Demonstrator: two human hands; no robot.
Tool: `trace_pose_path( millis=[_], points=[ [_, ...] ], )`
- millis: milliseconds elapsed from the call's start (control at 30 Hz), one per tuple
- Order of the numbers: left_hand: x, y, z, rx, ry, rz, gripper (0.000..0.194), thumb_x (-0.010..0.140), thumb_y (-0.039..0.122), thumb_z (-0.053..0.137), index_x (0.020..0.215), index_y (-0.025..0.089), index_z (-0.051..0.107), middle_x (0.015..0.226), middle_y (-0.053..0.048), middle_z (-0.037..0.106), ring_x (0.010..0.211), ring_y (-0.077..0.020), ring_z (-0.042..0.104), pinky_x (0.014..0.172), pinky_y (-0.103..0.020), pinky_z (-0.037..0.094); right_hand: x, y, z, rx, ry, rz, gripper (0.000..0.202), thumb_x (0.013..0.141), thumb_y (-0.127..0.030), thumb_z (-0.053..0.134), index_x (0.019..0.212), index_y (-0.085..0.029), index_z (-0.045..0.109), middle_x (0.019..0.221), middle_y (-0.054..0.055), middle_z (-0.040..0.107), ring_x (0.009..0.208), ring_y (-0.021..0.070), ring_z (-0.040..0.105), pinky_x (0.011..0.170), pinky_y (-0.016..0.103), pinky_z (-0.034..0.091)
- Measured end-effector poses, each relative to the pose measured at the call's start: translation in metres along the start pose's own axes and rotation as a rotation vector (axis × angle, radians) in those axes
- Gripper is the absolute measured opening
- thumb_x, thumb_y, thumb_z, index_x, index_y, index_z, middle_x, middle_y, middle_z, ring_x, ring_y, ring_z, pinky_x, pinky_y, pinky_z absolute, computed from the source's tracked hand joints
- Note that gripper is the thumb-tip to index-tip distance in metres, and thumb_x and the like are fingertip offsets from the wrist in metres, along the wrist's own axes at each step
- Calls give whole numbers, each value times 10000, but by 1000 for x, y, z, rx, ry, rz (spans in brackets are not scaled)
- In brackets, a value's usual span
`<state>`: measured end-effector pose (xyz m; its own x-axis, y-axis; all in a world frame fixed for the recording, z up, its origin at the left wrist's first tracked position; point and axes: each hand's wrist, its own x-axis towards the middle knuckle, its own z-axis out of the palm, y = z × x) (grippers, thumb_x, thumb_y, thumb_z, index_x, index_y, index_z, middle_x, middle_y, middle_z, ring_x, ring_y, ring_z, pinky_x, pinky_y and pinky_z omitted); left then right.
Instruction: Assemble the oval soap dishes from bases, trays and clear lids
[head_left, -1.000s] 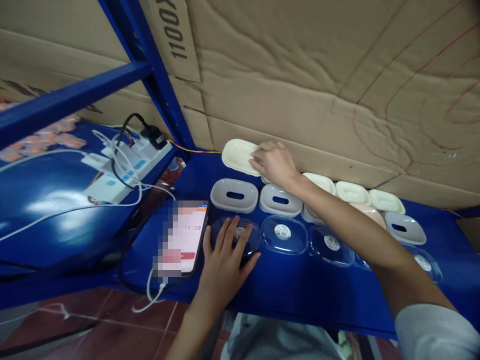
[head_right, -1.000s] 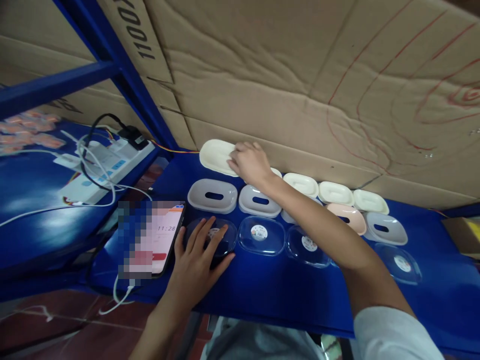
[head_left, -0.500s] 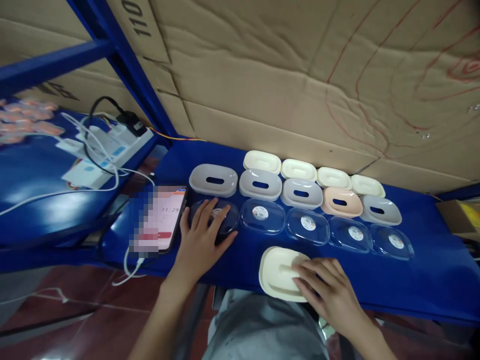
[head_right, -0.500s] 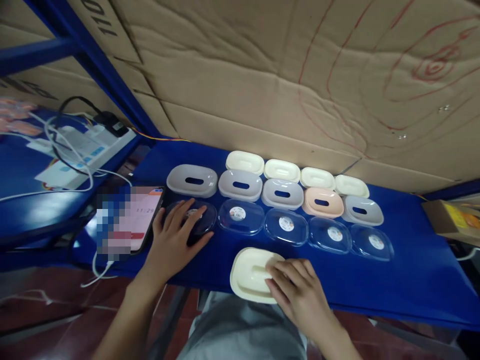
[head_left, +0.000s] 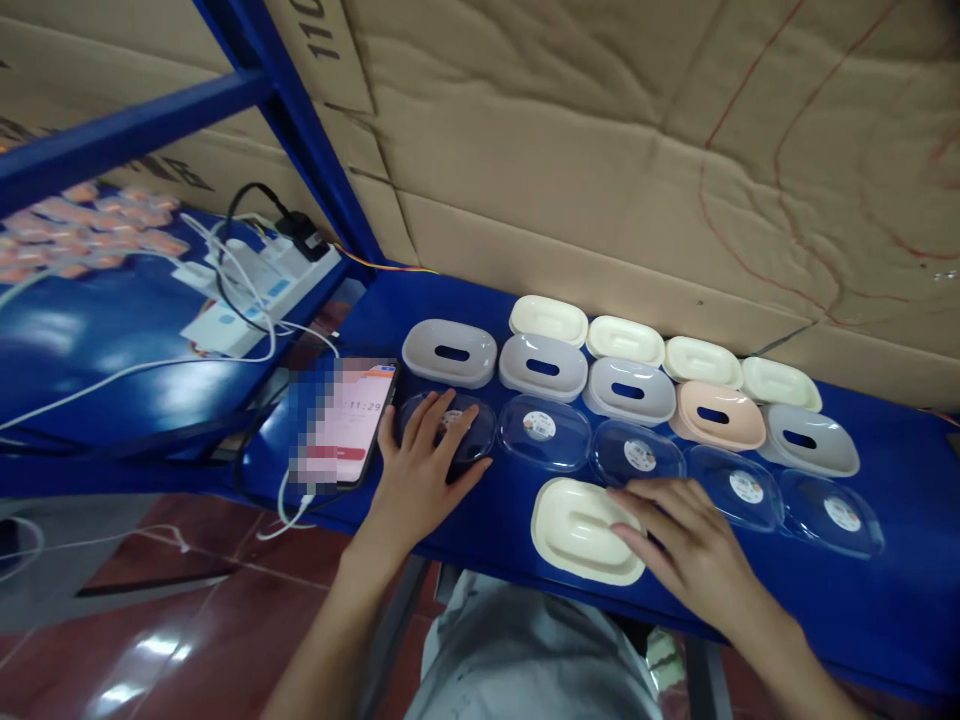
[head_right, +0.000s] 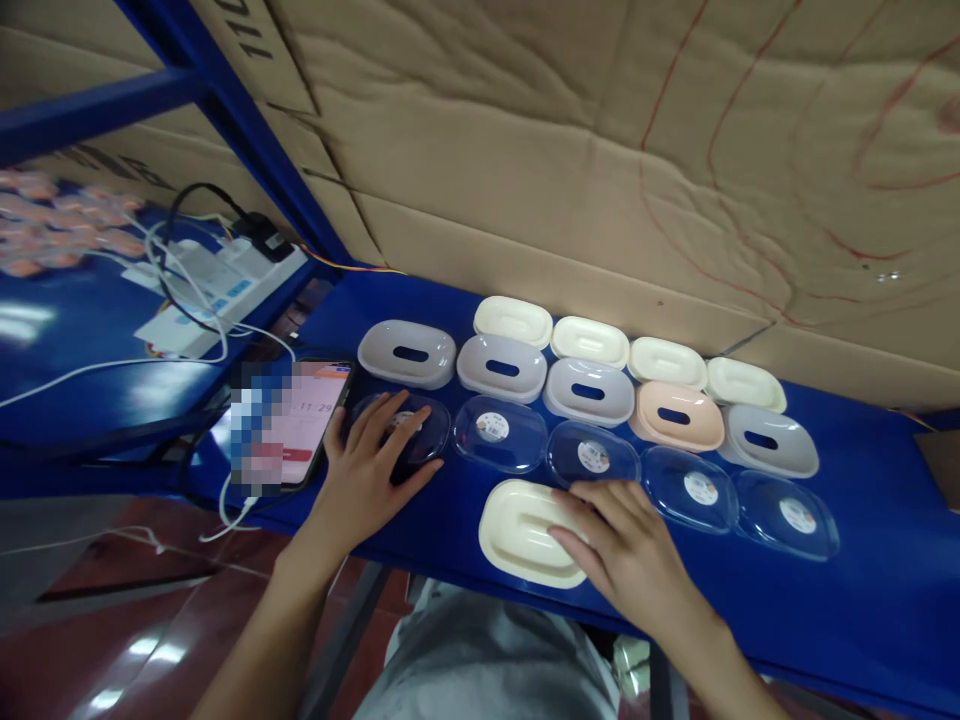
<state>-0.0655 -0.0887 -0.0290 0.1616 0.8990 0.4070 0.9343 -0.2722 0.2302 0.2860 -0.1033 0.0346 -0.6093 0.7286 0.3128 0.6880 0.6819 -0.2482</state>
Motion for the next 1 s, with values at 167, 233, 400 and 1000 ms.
trace_pose_path(
  millis=[167, 233, 400, 1000],
  points=[
    [0, 2, -2, -15, -33, -11, 524, 1070, 414, 668, 1546, 198, 630, 1642, -242, 568, 1534, -442, 529, 1304, -748, 219, 114, 8, 1, -5, -57, -179, 343, 1105, -349, 626, 1426, -268, 716, 1341, 124, 769, 1209, 303, 725, 1034, 481, 564],
    [-1, 2, -2, -16, -36, -18, 524, 1069, 413, 669, 1544, 195, 632, 1645, -242, 565, 1536, -439, 528, 1307, -738, 231, 172, 5, 15, 19, -143, -196, 429, 1111, -383, 608, 1520, -260, 646, 1517, 151, 674, 1388, 339, 639, 1146, 539, 505],
    [-2, 1, -3, -23, -15, -15, 516, 1074, 435, 673, 1528, 192, 639, 1617, -237, 595, 1537, -426, 534, 1312, -715, 237, 273, -12, 69, -10, -411, -140, 867, 980, -461, 802, 1691, -151, 415, 1758, 276, 384, 1598, 448, 431, 1282, 628, 332],
    [0, -3, -5, -91, -32, 23, 525, 1043, 473, 711, 1509, 237, 664, 1633, -216, 592, 1467, -439, 593, 1270, -687, 279, 12, -18, -24, 210, -271, 140, 1057, 874, -388, 876, 1744, -354, 277, 1748, 154, 463, 1560, 395, 537, 1185, 574, 595]
  ],
)
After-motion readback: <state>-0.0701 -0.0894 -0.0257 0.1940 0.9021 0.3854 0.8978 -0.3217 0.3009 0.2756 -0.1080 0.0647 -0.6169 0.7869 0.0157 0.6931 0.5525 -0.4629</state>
